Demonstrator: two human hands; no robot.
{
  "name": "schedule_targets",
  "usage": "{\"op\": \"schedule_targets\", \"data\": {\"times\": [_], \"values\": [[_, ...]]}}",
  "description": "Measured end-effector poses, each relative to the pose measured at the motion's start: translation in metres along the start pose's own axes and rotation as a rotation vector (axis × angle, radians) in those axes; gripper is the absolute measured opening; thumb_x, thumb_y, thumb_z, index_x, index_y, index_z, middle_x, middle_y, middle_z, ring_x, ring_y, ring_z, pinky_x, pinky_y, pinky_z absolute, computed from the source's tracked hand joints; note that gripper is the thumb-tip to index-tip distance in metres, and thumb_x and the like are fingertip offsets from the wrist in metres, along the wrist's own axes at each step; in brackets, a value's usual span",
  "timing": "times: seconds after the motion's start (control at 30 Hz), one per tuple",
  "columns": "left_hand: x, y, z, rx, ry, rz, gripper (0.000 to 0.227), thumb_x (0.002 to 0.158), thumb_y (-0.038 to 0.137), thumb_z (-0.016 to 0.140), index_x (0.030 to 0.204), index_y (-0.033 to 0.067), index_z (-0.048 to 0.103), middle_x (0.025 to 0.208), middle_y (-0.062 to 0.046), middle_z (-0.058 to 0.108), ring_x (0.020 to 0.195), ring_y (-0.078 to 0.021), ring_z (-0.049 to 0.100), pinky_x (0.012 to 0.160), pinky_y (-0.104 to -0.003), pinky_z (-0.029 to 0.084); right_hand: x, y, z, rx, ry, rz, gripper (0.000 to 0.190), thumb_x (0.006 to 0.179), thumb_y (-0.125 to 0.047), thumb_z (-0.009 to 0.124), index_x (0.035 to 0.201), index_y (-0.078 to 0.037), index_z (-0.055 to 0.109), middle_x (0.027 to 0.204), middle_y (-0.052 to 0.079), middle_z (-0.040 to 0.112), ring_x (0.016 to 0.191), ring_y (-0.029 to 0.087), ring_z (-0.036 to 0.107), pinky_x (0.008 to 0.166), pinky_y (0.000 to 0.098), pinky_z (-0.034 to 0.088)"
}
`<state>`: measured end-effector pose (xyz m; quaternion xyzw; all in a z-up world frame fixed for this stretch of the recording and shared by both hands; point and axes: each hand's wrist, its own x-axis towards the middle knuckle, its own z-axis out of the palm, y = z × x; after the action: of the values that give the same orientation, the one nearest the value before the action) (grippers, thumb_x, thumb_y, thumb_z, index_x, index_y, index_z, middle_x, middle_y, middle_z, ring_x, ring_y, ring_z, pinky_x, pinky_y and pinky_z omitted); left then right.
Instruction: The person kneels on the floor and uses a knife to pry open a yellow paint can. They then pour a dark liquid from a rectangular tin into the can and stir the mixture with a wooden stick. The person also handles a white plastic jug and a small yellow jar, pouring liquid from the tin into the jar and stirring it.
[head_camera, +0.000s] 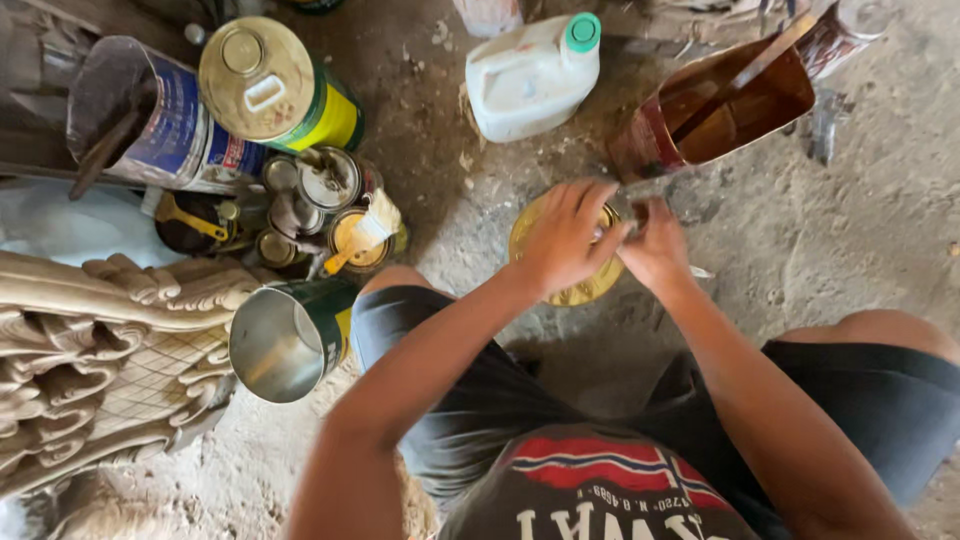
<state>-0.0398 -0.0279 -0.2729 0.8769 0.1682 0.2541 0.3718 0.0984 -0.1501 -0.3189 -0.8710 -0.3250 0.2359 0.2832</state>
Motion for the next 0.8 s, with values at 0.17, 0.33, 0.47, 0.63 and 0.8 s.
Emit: {"op": "schedule_targets", "data": {"times": [0.17, 0.33, 0.47, 0.63, 0.8], "values": [[0.048, -0.007, 0.058, 0.019, 0.183, -0.103, 0.050, 0.100, 0.040, 0.060, 0.132, 0.0023, 0.053, 0.131, -0.021, 0.056, 0.125, -0.0410, 0.050, 0.114, -0.054, 0.035, 0.006, 0.008, 0.005, 0.040, -0.067, 0.007, 0.051, 0.086, -0.031, 0.075, 0.122, 0.000, 0.056, 0.106, 0.030, 0.068, 0.102, 0.052, 0.063, 0.080, 0.0539, 0.053], [0.047, -0.019, 0.063, -0.003, 0.224, -0.069, 0.048, 0.099, 0.037, 0.057, 0.129, 0.0002, 0.051, 0.127, -0.020, 0.056, 0.123, -0.0405, 0.050, 0.117, -0.058, 0.030, 0.014, 0.011, 0.017, 0.061, -0.061, -0.045, 0.037, 0.097, -0.024, 0.071, 0.120, 0.002, 0.058, 0.110, 0.029, 0.068, 0.104, 0.049, 0.065, 0.081, 0.0492, 0.054], [0.045, -0.023, 0.076, 0.042, 0.191, -0.131, 0.042, 0.105, 0.034, 0.052, 0.131, 0.0013, 0.051, 0.129, -0.019, 0.056, 0.125, -0.0394, 0.051, 0.121, -0.060, 0.029, 0.003, 0.024, 0.023, 0.440, -0.136, 0.189, 0.053, 0.080, -0.017, 0.081, 0.117, 0.005, 0.051, 0.104, 0.020, 0.069, 0.093, 0.029, 0.069, 0.076, 0.0405, 0.056], [0.059, -0.022, 0.068, 0.053, 0.155, -0.140, 0.041, 0.105, 0.035, 0.053, 0.129, 0.0022, 0.053, 0.126, -0.019, 0.058, 0.120, -0.0399, 0.052, 0.119, -0.061, 0.027, 0.013, 0.015, 0.027, 0.398, -0.028, 0.113, 0.060, 0.082, -0.016, 0.082, 0.123, 0.006, 0.044, 0.109, 0.020, 0.066, 0.097, 0.024, 0.067, 0.078, 0.0370, 0.055], [0.047, -0.030, 0.057, -0.075, 0.178, -0.152, 0.044, 0.104, 0.037, 0.057, 0.135, 0.0062, 0.054, 0.130, -0.018, 0.057, 0.126, -0.0400, 0.052, 0.116, -0.056, 0.032, 0.022, 0.009, 0.021, 0.286, -0.089, 0.008, 0.071, 0.081, -0.023, 0.083, 0.133, 0.003, 0.043, 0.120, 0.023, 0.065, 0.105, 0.035, 0.066, 0.084, 0.0428, 0.054]]}}
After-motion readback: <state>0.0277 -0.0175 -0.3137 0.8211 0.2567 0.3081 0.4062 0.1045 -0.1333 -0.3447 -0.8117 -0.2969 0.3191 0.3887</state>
